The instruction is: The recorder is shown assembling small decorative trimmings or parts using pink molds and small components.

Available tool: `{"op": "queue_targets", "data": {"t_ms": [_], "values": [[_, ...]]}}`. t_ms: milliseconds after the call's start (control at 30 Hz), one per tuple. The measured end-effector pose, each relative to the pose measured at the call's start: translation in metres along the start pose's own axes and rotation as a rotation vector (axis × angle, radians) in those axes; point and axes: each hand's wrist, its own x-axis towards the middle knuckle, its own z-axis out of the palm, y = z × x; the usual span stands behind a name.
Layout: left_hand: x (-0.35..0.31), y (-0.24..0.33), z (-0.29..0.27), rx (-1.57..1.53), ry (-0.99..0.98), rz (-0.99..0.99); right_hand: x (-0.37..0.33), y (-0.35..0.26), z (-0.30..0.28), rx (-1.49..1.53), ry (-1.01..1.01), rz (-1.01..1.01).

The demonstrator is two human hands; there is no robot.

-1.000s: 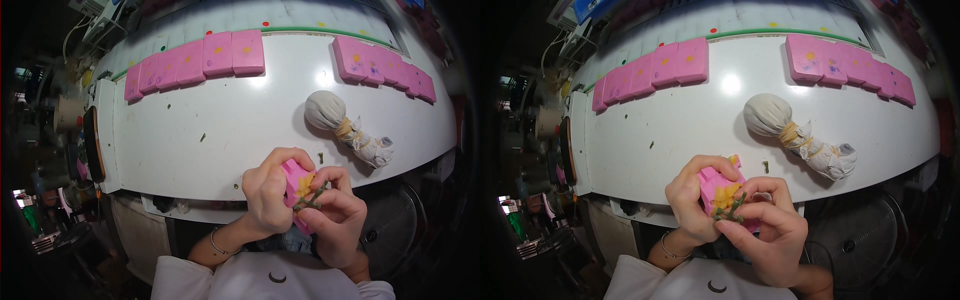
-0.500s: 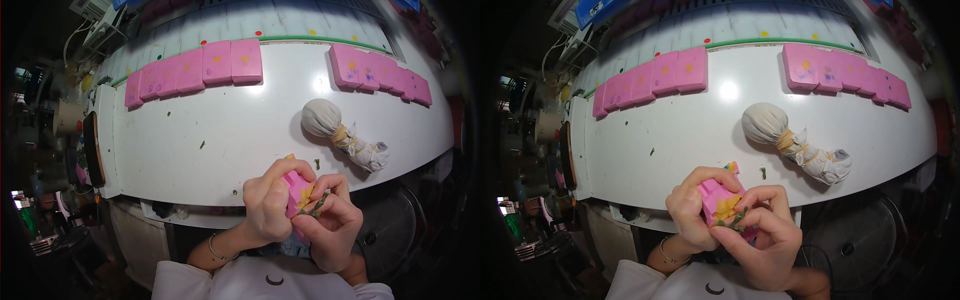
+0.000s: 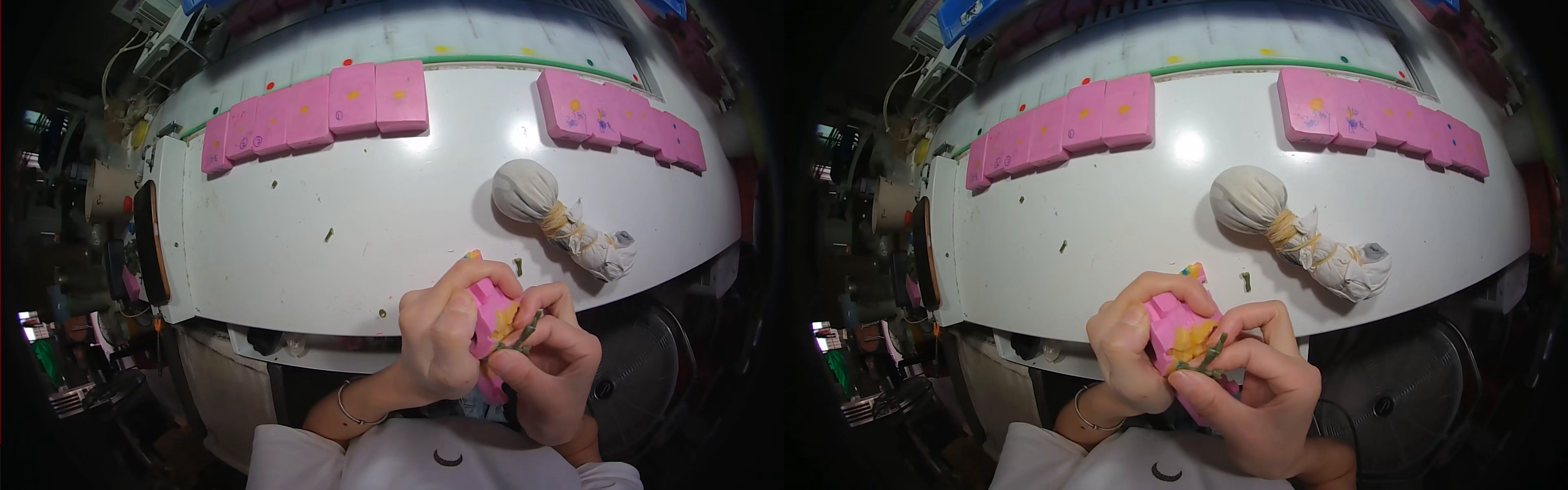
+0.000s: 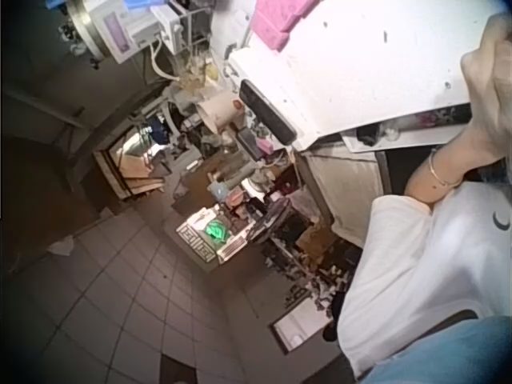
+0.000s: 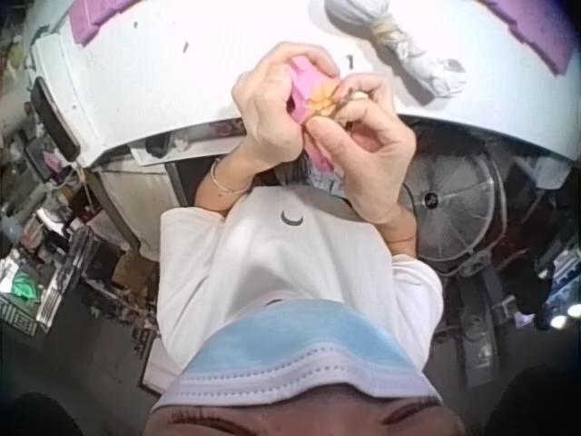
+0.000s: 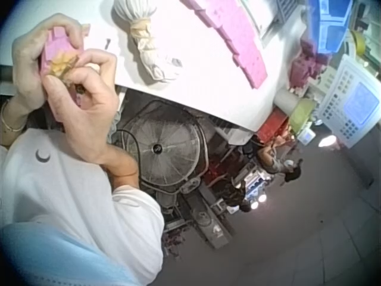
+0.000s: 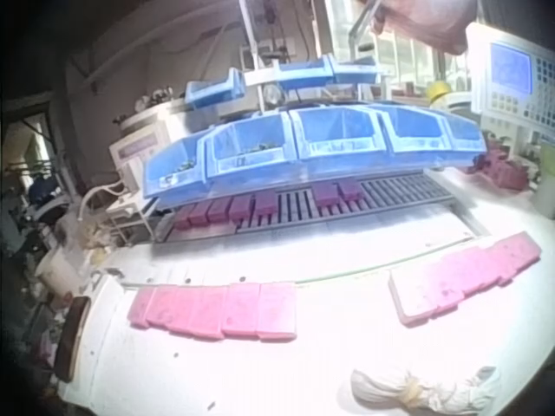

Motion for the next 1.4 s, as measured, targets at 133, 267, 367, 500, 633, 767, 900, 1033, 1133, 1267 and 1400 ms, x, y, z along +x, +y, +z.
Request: {"op": "queue_targets", "data": {"t_ms": [133,267,367,500,633,767,900,1033,1133,1267,1400], "values": [[0.0,-0.001,0.0,0.004,0.0,0.019,0.0,-0.001,-0.003,-0.021,-0.025,0.012],[0.001,0.0,0.001,0.013,-0.011,0.017,0.001,-0.001,-0.005,-0.013,-0.044,0.019],[0.001,-0.001,0.001,0.013,-0.013,0.028,0.001,-0.001,-0.006,-0.011,-0.048,0.024],[0.001,-0.002,0.0,0.014,-0.009,0.04,0.001,-0.002,-0.007,-0.022,-0.064,0.021],[0.001,-0.002,-0.001,0.009,-0.027,0.04,0.002,-0.003,-0.007,-0.011,-0.066,0.042],[0.001,-0.002,-0.002,-0.007,-0.05,0.031,0.002,-0.003,-0.008,-0.009,-0.071,0.054],[0.001,-0.004,-0.002,-0.008,-0.037,0.051,0.002,-0.004,-0.008,-0.004,-0.078,0.054],[0.001,-0.002,-0.003,0.011,-0.05,0.049,0.002,-0.005,-0.008,-0.027,-0.073,0.054],[0.0,-0.002,-0.002,0.015,-0.023,0.044,0.001,-0.006,-0.004,-0.057,-0.043,0.067],[-0.001,-0.003,-0.003,0.042,0.005,0.059,0.002,-0.009,-0.001,-0.035,-0.012,0.121],[-0.003,-0.001,0.0,0.067,0.037,0.057,-0.001,-0.015,0.007,-0.085,0.05,0.157]]}}
